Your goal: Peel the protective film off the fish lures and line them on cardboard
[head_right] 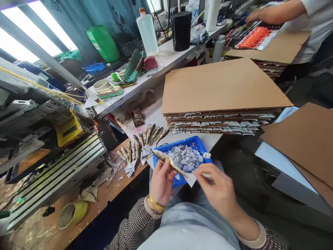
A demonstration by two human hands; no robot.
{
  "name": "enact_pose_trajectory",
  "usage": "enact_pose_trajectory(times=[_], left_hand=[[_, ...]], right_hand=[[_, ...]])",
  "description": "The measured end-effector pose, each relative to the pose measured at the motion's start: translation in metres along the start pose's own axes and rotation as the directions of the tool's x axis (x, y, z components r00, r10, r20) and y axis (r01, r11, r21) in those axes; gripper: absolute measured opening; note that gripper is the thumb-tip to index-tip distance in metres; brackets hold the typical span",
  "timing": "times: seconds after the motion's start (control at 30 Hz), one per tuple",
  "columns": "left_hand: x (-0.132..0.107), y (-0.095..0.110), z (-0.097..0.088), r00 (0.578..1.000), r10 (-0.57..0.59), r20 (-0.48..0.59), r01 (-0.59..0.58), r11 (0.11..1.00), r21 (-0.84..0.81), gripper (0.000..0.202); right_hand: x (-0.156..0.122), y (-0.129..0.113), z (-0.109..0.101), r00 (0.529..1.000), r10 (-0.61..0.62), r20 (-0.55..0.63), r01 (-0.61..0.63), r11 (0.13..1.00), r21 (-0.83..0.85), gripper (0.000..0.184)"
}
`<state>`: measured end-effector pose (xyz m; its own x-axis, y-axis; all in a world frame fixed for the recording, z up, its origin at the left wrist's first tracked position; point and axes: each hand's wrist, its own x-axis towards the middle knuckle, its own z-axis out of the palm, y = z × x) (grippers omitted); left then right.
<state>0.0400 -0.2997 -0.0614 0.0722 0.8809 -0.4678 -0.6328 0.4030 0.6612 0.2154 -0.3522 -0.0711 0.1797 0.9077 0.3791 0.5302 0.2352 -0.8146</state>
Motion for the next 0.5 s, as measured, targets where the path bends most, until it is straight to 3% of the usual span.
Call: enact_pose_trajectory(times=[0.1, 0.17, 0.33, 0.5], left_hand=[[0.01, 0.011, -0.003, 1.0, -0.019, 0.002, 0.019, 0.999, 0.038, 0.04], [0.015, 0.018, -0.001, 0.999, -0.04, 0.026, 0.038, 0.996, 0.075, 0.041], [0.027, 0.036, 0.021, 0.996, -0.034, 0.088, 0.018, 0.985, 0.169, 0.039], [0.055, 0.054, 0.081, 0.963, -0.003, 0.268, -0.093, 0.935, 0.342, 0.034]], right_hand=[[0.012, 0.043, -0.013, 0.964, 0.259, -0.061, -0.264, 0.959, -0.102, 0.02], [0.021, 0.07, -0.014, 0.958, 0.281, -0.061, -0.286, 0.952, -0.111, 0.025], [0.035, 0.103, -0.001, 0.984, 0.174, -0.035, -0.177, 0.977, -0.12, 0.024], [0.042, 0.104, 0.002, 0.999, 0.039, 0.004, -0.039, 0.996, -0.079, 0.023]])
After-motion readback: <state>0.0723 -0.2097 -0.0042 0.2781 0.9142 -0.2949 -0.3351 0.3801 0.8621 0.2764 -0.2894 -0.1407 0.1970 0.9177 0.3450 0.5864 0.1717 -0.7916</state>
